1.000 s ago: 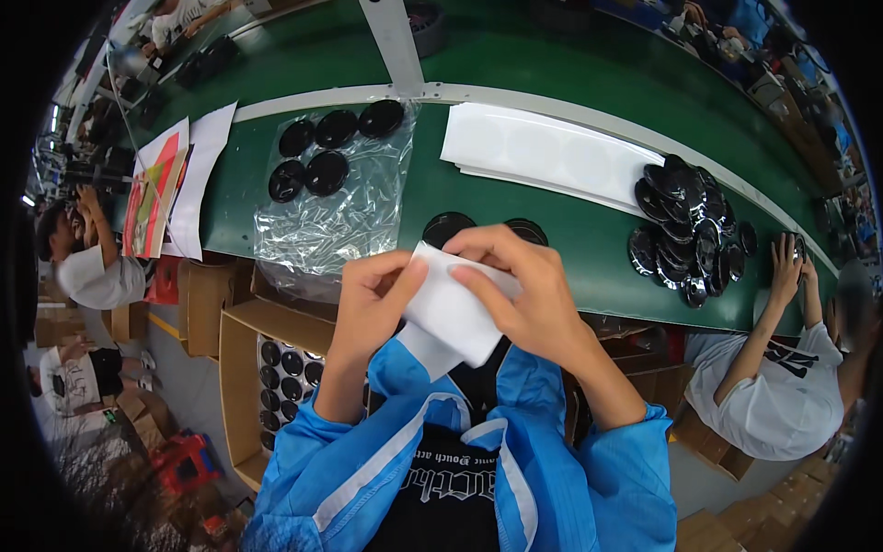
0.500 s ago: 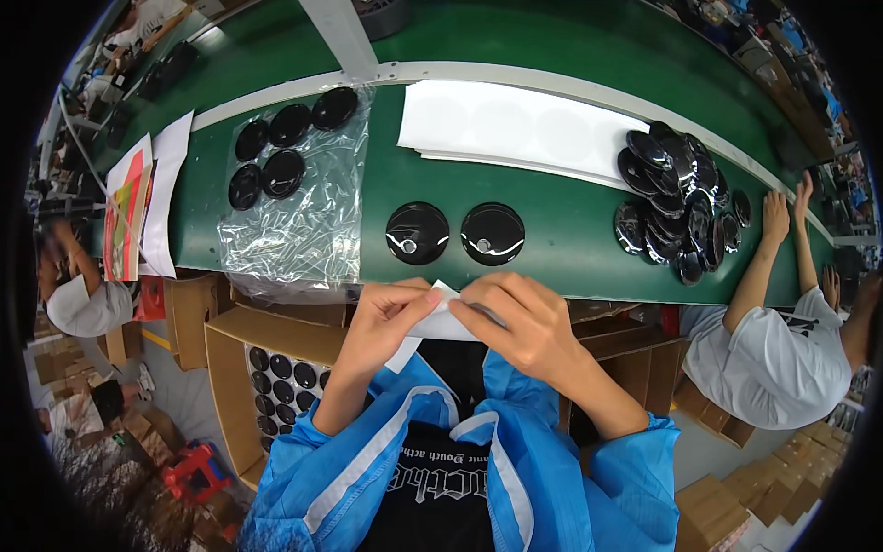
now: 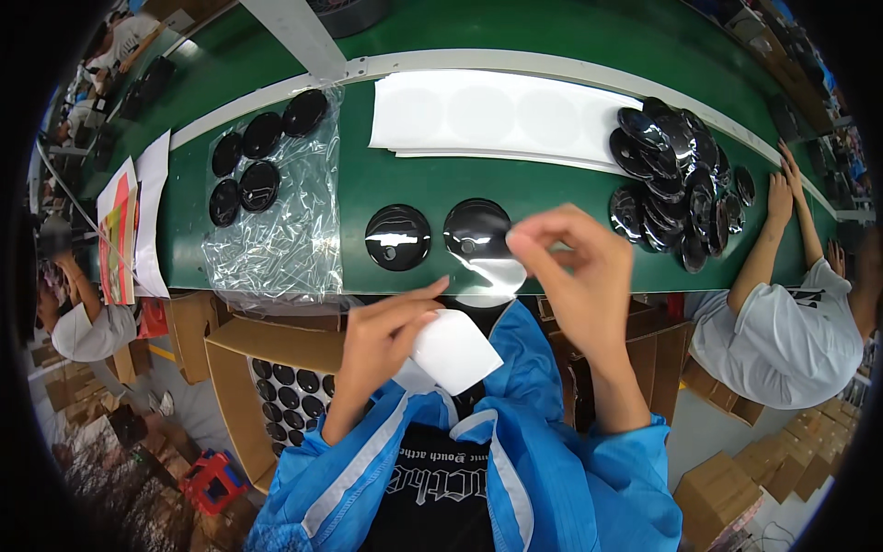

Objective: Wiping circular electronic components with a cloth and packing them into plastic bags and boxes.

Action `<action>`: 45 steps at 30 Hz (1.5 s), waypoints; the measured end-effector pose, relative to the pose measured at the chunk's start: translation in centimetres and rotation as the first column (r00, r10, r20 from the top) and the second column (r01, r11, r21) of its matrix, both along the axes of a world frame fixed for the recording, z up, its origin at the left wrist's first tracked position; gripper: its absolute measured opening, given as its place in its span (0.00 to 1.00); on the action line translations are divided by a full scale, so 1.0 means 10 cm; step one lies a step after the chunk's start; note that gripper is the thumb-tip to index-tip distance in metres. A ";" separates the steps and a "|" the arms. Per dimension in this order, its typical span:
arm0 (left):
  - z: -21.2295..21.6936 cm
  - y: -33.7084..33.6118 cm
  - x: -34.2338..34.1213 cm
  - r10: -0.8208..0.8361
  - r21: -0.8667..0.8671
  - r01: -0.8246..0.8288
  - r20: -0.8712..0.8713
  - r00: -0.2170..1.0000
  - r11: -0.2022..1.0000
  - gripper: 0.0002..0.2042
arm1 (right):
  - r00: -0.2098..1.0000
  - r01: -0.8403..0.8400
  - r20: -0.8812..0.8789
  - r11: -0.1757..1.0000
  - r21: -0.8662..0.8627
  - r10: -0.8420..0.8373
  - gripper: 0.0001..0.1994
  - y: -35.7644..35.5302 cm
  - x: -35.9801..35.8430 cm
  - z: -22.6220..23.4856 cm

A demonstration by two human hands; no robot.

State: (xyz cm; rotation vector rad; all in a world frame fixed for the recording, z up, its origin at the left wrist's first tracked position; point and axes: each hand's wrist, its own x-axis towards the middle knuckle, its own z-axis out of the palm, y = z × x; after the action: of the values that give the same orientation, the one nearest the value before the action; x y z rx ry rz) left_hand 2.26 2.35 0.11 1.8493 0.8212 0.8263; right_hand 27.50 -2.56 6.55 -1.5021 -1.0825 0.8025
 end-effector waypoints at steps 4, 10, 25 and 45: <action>0.01 -0.08 0.03 -0.057 -0.024 0.054 -0.190 0.980 0.998 0.06 | 0.975 0.130 -0.159 0.977 -0.169 -0.157 0.04 0.15 0.05 -0.53; -0.07 -0.09 0.03 -0.011 -0.036 0.005 -0.171 0.985 0.999 0.07 | 0.972 0.150 -0.151 0.968 -0.203 -0.182 0.05 0.19 0.04 -0.60; -0.14 -0.10 0.04 0.012 -0.038 -0.016 -0.120 0.993 0.999 0.08 | 0.997 0.035 -0.059 0.973 -0.228 -0.050 0.05 0.30 0.16 -0.60; 0.29 0.07 -0.07 -0.005 -0.541 0.079 0.138 0.990 0.837 0.07 | 0.864 0.145 0.490 0.989 -0.020 -0.117 0.21 -0.10 -0.32 0.29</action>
State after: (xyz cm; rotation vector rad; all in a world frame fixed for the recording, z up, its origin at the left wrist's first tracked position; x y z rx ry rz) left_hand 1.59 3.09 2.98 1.2844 0.8250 0.5944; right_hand 24.26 -3.61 9.48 -1.8640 -1.3125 0.3605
